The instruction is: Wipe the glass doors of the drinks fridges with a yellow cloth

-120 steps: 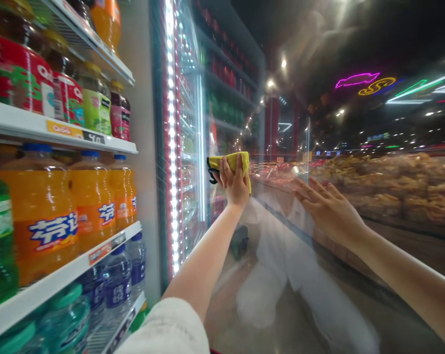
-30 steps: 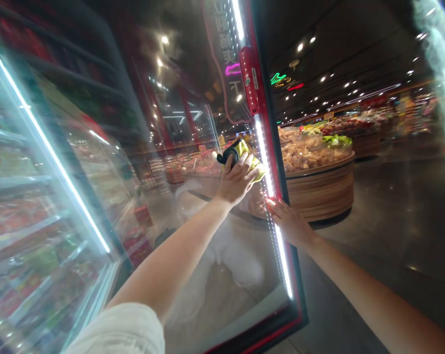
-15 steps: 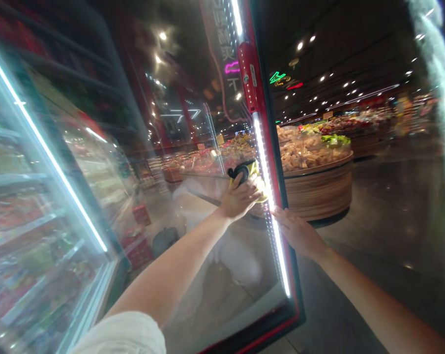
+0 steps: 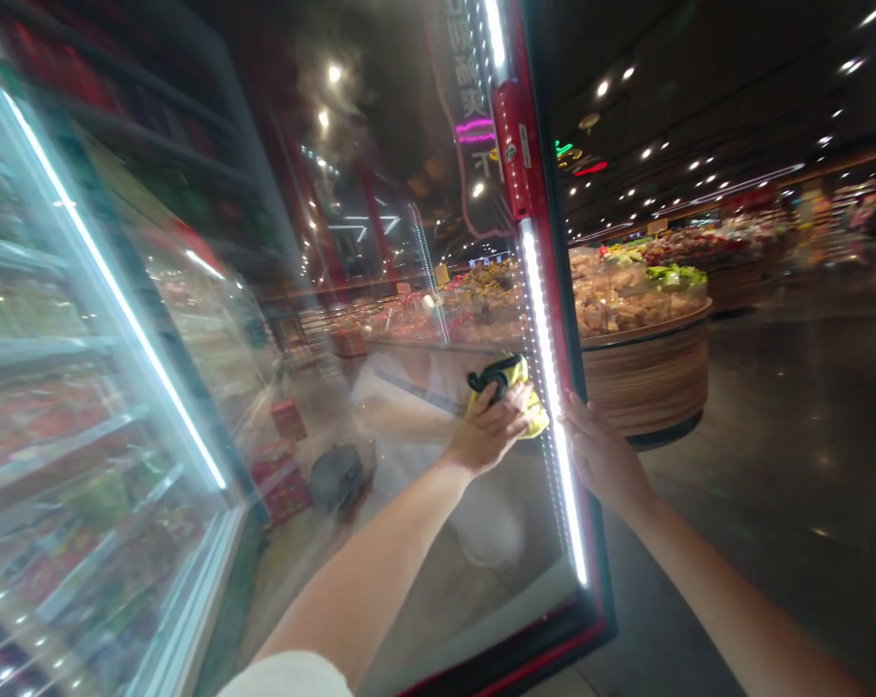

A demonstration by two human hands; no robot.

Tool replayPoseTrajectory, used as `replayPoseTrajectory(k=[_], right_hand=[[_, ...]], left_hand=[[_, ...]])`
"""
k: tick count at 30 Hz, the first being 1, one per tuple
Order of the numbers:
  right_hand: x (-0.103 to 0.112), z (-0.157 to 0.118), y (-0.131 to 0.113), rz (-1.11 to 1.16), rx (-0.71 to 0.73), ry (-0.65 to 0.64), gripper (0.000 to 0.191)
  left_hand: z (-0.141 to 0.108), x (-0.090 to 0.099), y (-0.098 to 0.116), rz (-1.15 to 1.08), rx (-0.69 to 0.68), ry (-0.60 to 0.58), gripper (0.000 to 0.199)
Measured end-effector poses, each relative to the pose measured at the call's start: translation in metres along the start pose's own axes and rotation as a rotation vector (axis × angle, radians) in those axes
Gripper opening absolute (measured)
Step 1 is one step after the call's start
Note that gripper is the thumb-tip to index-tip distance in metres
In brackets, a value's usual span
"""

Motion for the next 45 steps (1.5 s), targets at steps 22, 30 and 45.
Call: replayPoseTrajectory(k=[22,30,45], right_hand=[[-0.020,0.091,-0.057,0.369,-0.128,0.005,0.072],[-0.028,0.092,-0.086,0.321,-0.032,-0.032,0.075],[-0.035,0.107,-0.167,0.244,0.136,-0.079,0.073]], left_hand=[[-0.081,0.055,-0.063,0.104,0.492,-0.036,0.070],[-0.117,0.050,-0.031,0.083,0.205,-0.188,0.069],[-0.203,0.080,-0.051,0.155,0.406,-0.122,0.062]])
Point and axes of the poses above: each hand's wrist, its own z-axis towards the middle knuckle, its own x-axis out of the back of the hand, y = z × x, the point moved 6 cm from there along z, towards the middle knuckle, and after that the axes turned 3 degrees about -z, right-handed, at the moved point
